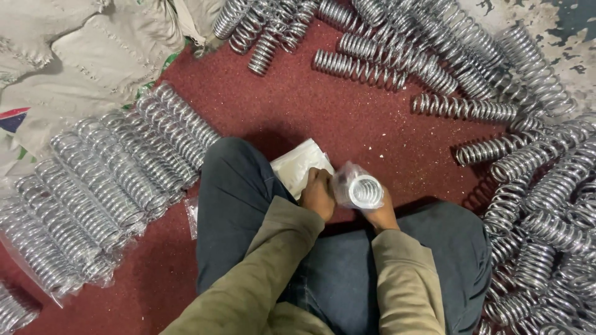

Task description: The person is sitting on the floor and individually bagging metal springs into small plastic bags.

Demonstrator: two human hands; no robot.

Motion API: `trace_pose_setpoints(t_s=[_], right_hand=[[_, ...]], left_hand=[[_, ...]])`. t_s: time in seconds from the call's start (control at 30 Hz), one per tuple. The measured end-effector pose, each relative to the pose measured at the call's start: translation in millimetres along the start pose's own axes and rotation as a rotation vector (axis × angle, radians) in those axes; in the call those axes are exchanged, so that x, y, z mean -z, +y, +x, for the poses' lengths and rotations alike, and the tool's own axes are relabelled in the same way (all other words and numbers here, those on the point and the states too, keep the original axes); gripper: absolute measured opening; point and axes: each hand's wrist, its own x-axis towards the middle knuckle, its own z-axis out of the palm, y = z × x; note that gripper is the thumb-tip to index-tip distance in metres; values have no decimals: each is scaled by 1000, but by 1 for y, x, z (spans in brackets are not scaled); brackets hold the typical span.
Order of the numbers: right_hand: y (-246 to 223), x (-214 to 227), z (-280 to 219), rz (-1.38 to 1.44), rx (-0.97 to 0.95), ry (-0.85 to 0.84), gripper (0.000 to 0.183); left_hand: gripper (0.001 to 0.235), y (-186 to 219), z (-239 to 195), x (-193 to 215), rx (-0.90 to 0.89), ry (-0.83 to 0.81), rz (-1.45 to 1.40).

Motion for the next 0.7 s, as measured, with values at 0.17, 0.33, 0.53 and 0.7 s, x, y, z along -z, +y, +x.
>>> trace_pose_setpoints(t_s=[0.17, 0.33, 0.53, 0.7], right_hand=[[19, -4, -5, -73, 48, 92, 38], [30, -9, -6, -150, 114, 171, 46], [-16, -21, -46, -101, 62, 236, 62], [23, -23, -9, -276, -115, 42, 68]], left_hand=[[8, -13, 8, -15, -106, 64, 161], [25, 12, -27, 16, -165, 46, 54], [75, 18, -55, 20, -315, -141, -121], [74, 2, -15, -6, -118, -271, 71]])
